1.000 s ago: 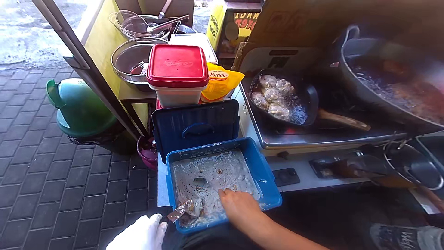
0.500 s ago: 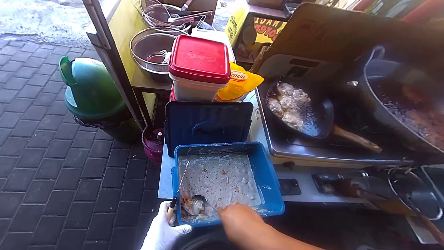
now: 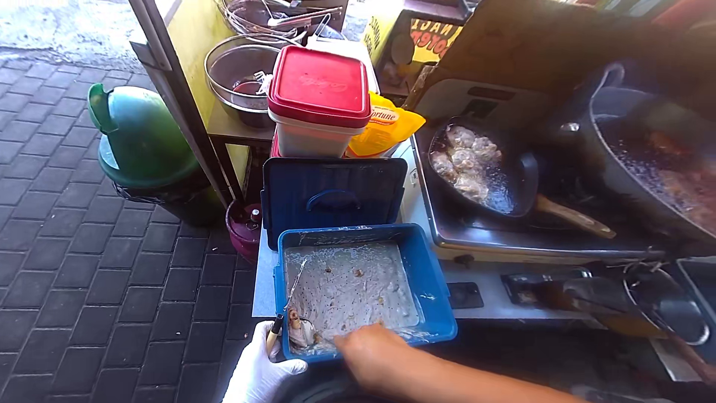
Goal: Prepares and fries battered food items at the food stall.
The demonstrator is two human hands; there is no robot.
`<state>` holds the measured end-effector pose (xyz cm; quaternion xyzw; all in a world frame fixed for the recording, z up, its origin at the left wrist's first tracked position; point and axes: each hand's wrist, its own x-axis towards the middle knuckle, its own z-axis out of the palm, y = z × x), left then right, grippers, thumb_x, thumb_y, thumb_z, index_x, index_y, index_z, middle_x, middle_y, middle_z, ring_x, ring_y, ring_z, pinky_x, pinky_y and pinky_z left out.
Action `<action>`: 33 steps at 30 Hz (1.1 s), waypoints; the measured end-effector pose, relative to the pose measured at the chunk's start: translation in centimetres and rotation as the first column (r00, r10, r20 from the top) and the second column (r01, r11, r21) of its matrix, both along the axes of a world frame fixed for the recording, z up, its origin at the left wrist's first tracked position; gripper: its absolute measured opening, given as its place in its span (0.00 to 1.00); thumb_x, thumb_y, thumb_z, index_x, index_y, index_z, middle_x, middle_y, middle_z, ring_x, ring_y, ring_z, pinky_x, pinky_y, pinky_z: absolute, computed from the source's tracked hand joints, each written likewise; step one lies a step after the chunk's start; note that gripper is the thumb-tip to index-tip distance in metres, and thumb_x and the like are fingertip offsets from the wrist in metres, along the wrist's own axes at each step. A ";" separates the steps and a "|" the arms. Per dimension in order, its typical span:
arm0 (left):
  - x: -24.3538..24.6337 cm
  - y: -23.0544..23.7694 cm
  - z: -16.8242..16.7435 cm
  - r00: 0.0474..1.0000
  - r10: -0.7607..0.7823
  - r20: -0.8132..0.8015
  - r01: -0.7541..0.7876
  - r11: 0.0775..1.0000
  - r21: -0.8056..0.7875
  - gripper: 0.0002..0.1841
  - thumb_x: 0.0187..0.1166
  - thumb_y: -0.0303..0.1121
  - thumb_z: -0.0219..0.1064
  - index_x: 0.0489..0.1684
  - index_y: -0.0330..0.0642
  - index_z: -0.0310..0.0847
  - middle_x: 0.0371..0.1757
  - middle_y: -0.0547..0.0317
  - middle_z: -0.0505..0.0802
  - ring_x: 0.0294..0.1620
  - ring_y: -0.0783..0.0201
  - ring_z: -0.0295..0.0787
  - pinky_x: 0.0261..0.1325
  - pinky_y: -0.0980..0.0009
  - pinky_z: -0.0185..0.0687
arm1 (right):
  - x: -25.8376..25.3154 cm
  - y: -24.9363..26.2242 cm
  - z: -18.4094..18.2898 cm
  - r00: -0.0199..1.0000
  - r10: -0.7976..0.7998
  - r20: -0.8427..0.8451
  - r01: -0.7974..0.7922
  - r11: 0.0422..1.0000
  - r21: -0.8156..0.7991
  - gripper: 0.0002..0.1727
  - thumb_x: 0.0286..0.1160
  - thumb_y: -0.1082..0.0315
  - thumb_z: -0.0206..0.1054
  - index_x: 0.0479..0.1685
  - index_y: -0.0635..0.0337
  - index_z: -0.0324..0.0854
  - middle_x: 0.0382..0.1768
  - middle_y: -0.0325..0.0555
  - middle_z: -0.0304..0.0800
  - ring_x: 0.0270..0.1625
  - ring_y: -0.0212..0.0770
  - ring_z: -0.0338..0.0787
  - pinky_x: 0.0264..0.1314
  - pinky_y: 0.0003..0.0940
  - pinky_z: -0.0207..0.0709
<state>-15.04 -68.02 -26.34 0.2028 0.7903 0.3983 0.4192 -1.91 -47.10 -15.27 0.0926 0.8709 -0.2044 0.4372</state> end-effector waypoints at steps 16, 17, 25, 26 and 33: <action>0.2 -0.5 2.0 0.989 -0.059 -0.138 0.043 0.992 -0.119 0.46 0.50 0.64 0.85 0.71 0.51 0.75 0.29 0.70 0.85 0.27 0.68 0.80 0.35 0.61 0.83 | 8.6 2.6 -3.9 0.650 -0.753 -0.103 0.569 0.572 -0.591 0.18 0.88 0.57 0.59 0.68 0.47 0.86 0.28 0.40 0.88 0.26 0.33 0.81 0.34 0.35 0.79; -0.1 -0.8 2.6 0.982 -0.072 -0.173 0.057 0.994 -0.093 0.40 0.60 0.63 0.80 0.70 0.50 0.78 0.29 0.68 0.86 0.27 0.67 0.81 0.33 0.60 0.83 | 8.9 3.0 -3.7 0.651 -0.745 -0.143 0.555 0.597 -0.579 0.18 0.88 0.57 0.59 0.68 0.46 0.87 0.32 0.39 0.90 0.29 0.32 0.84 0.38 0.35 0.81; -3.9 -0.2 6.1 0.767 -0.402 -0.500 0.342 0.916 -0.212 0.23 0.83 0.59 0.57 0.64 0.61 0.90 0.50 0.64 0.95 0.49 0.65 0.93 0.53 0.55 0.89 | 8.5 7.2 0.1 0.802 -0.473 -0.366 0.404 0.880 -0.251 0.21 0.88 0.53 0.53 0.71 0.39 0.87 0.47 0.41 0.97 0.50 0.39 0.94 0.57 0.47 0.85; -4.2 0.4 6.5 0.741 -0.455 -0.494 0.365 0.890 -0.273 0.24 0.83 0.61 0.56 0.65 0.64 0.89 0.50 0.65 0.95 0.49 0.64 0.93 0.53 0.54 0.89 | 8.3 7.6 0.5 0.822 -0.429 -0.375 0.374 0.903 -0.213 0.21 0.88 0.52 0.53 0.70 0.37 0.87 0.44 0.42 0.96 0.48 0.41 0.94 0.55 0.49 0.85; -5.5 3.4 9.6 0.662 -0.685 -0.304 0.504 0.707 -0.496 0.25 0.82 0.63 0.55 0.65 0.65 0.89 0.56 0.63 0.95 0.57 0.58 0.92 0.60 0.46 0.85 | 8.6 9.2 1.0 0.850 -0.440 -0.289 0.383 0.894 -0.232 0.20 0.88 0.53 0.55 0.67 0.43 0.88 0.47 0.45 0.96 0.51 0.44 0.94 0.60 0.51 0.84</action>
